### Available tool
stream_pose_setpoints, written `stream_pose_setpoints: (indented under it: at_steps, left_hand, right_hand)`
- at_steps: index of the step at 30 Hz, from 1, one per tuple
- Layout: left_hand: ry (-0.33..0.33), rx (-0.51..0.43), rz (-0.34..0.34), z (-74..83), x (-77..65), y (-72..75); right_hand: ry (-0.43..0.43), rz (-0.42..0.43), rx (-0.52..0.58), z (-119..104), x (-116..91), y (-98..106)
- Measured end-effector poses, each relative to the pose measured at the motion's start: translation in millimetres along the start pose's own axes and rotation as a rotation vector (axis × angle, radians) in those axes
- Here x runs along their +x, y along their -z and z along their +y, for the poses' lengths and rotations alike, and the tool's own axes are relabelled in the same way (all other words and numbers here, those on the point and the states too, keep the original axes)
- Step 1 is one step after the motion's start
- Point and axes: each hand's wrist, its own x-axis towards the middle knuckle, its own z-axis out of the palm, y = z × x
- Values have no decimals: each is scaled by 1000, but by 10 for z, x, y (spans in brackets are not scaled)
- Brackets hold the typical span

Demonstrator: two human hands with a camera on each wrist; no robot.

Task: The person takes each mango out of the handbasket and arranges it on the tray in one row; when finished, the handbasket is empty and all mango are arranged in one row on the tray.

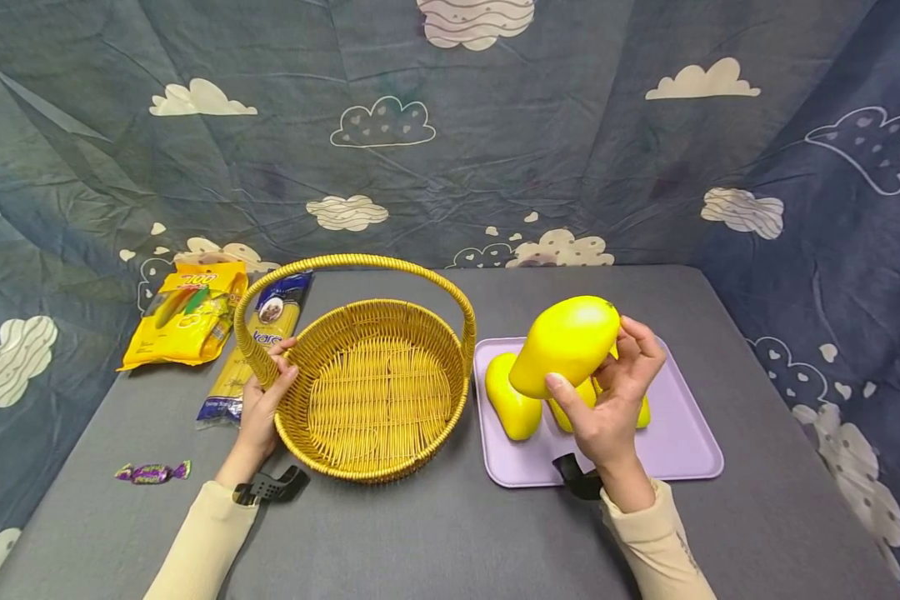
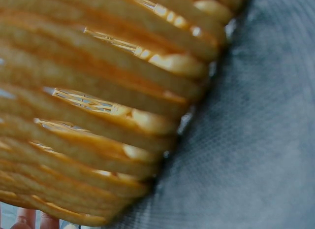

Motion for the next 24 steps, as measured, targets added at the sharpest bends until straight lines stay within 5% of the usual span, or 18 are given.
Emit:
stream_pose_setpoints:
  at_steps: [7, 19, 24]
  left_hand:
    - [-1, 0, -4, 1, -5, 2]
    - [9, -11, -9, 3, 4, 3]
    - [8, -10, -7, 5, 1, 3]
  right_hand:
    - [-41, 105, 23, 34, 31, 249]
    - [-154, 195, -120, 85, 85, 771]
    - [-266, 221, -272, 72, 97, 951]
